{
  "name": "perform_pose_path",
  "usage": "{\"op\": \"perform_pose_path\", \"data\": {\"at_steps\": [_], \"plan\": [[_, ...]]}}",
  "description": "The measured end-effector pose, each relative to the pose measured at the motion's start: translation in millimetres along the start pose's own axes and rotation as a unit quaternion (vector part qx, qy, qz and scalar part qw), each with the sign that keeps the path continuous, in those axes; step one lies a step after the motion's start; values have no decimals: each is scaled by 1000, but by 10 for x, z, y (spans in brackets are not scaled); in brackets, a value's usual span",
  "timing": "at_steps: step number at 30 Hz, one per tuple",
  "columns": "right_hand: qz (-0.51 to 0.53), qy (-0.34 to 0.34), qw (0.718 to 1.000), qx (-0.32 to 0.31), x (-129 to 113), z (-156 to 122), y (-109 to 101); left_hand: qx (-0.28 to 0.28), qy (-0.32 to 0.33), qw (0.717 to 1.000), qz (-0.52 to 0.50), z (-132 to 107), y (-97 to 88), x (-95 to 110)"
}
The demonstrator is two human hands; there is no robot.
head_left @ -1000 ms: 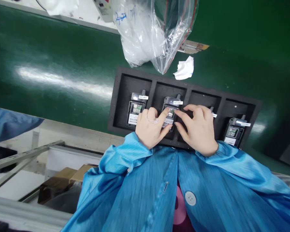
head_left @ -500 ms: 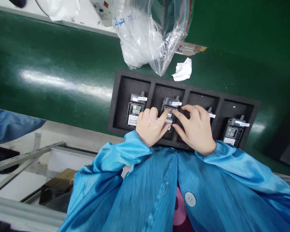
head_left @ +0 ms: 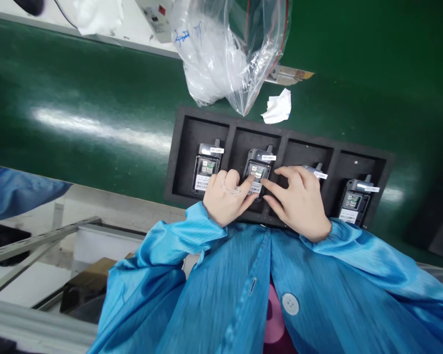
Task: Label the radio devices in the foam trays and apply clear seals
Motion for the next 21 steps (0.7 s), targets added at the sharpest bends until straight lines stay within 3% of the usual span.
{"op": "perform_pose_path", "data": {"at_steps": [5, 11, 21], "plan": [[-11, -12, 1000, -18, -26, 62, -18, 1, 6, 1000, 3, -51, 41, -10], [1, 15, 999, 29, 41, 124, -112, 7, 13, 1000, 18, -67, 15, 36], [-31, -48, 998, -6, -27, 70, -13, -7, 23, 1000, -7, -48, 27, 95]]}}
Point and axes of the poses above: each hand's wrist, its own z-axis towards the middle knuckle, its own y-axis out of the palm, x = y × z, the point moved 6 cm from there along z, towards the middle knuckle, and after that the axes turned 11 degrees about z, right-handed, at the moved point
